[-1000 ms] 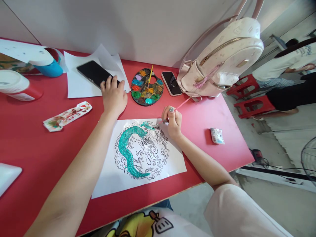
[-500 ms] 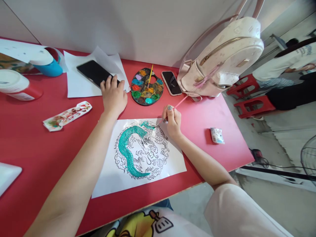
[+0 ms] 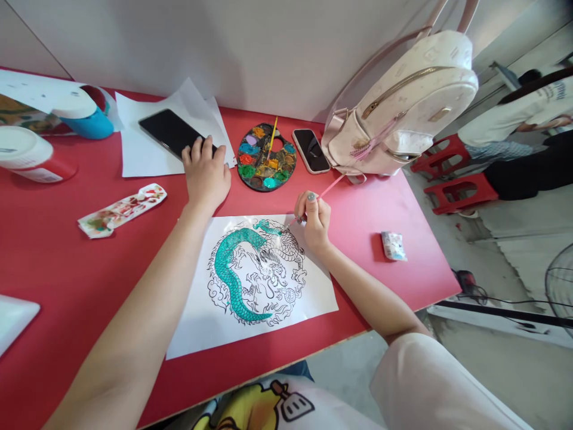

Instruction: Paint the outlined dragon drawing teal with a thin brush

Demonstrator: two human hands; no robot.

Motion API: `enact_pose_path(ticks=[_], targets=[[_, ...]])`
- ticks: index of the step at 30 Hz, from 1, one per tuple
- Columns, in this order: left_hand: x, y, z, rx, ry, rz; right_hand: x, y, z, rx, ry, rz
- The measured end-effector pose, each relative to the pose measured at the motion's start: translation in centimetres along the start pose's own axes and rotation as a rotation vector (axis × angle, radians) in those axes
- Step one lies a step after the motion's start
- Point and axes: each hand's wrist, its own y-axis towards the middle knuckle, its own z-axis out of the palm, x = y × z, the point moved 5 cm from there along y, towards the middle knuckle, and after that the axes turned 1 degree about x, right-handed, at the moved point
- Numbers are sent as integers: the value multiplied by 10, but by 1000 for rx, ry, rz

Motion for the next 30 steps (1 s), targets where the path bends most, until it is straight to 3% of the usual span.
enact_pose_path(ticks=[13, 18, 30], targets=[[-3, 0, -2, -28, -28, -8, -1, 1, -1, 8, -60, 24], [-2, 0, -1, 26, -18, -19, 0, 2, -1, 37, -56, 6], [-2, -1, 1, -37, -15, -16, 5, 2, -1, 23, -81, -10]])
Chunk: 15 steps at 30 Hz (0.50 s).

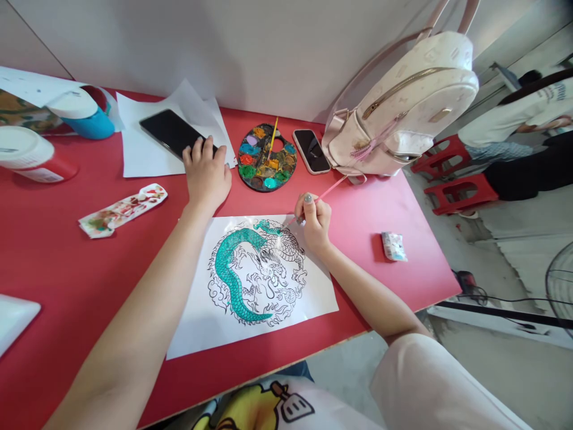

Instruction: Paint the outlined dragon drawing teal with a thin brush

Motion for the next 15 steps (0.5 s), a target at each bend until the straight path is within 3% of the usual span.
enact_pose_path(ticks=[7, 10, 15], targets=[[0, 0, 0, -4, 9, 15, -3, -1, 1, 26, 6, 11], [1, 0, 0, 2, 10, 23, -4, -1, -1, -21, -21, 4], [2, 1, 0, 74, 18, -10, -4, -1, 1, 27, 18, -4]])
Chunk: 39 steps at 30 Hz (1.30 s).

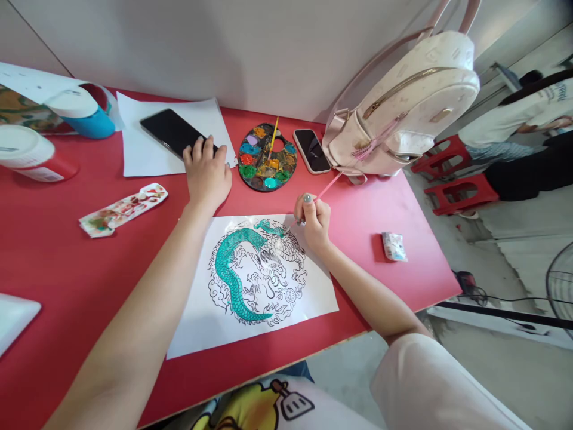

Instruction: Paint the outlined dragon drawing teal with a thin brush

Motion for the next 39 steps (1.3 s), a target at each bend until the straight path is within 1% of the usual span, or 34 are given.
enact_pose_path(ticks=[2, 4, 8, 12, 14, 16, 21, 25, 28, 32, 37, 39], targets=[[0, 0, 0, -5, 4, -9, 0, 0, -1, -22, 1, -10], [0, 0, 0, -35, 2, 0, 1, 0, -2, -47, -2, -20], [-1, -1, 0, -69, -19, 25, 3, 0, 0, -11, 16, -43], [-5, -1, -3, -12, -28, -9, 4, 1, -2, -55, -26, -44], [-6, -1, -4, 23, -10, -31, 4, 1, -1, -30, -30, -31], [-6, -1, -5, 34, 4, -36, 4, 2, 1, 5, -31, -22], [-1, 1, -1, -32, -18, 16, 2, 1, -1, -47, -63, -13], [2, 1, 3, -101, -13, 40, -1, 1, 1, -7, -53, -7], [2, 0, 5, -130, -22, 38, -4, 1, 0, -29, -31, 16], [0, 0, 5, -119, -53, 24, -7, 1, -1, -26, -16, 47], [-1, 0, 2, -111, -81, 31, -7, 2, 0, -12, -12, 44], [-1, 0, 2, -90, -66, 31, -7, 2, 1, -5, -12, 37]])
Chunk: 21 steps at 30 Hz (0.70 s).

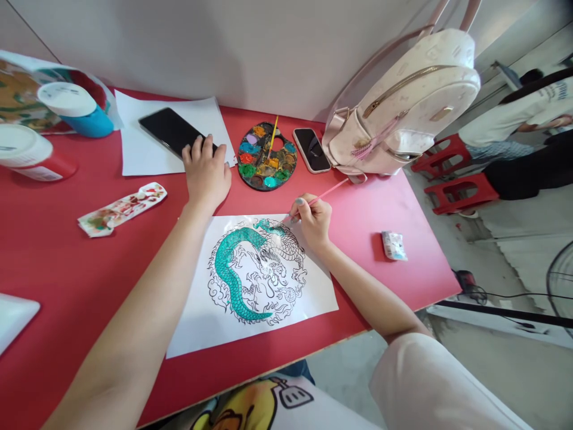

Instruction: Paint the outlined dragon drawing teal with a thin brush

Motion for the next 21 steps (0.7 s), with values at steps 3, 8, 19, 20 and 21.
enact_pose_path(ticks=[3, 8, 19, 20, 21], targets=[[0, 1, 0, 42, 41, -14, -1, 0, 1, -1, 11, 4], [2, 1, 0, 31, 46, -8, -1, 1, 1, -33, 17, 11], [1, -1, 0, 24, 43, -35, -1, -1, -4, -111, -27, 25], [1, -1, 0, 14, 40, -32, 0, -1, -5, -108, -31, 26], [1, -1, 1, 3, 35, -28, 0, -1, -4, -101, -35, 28]])
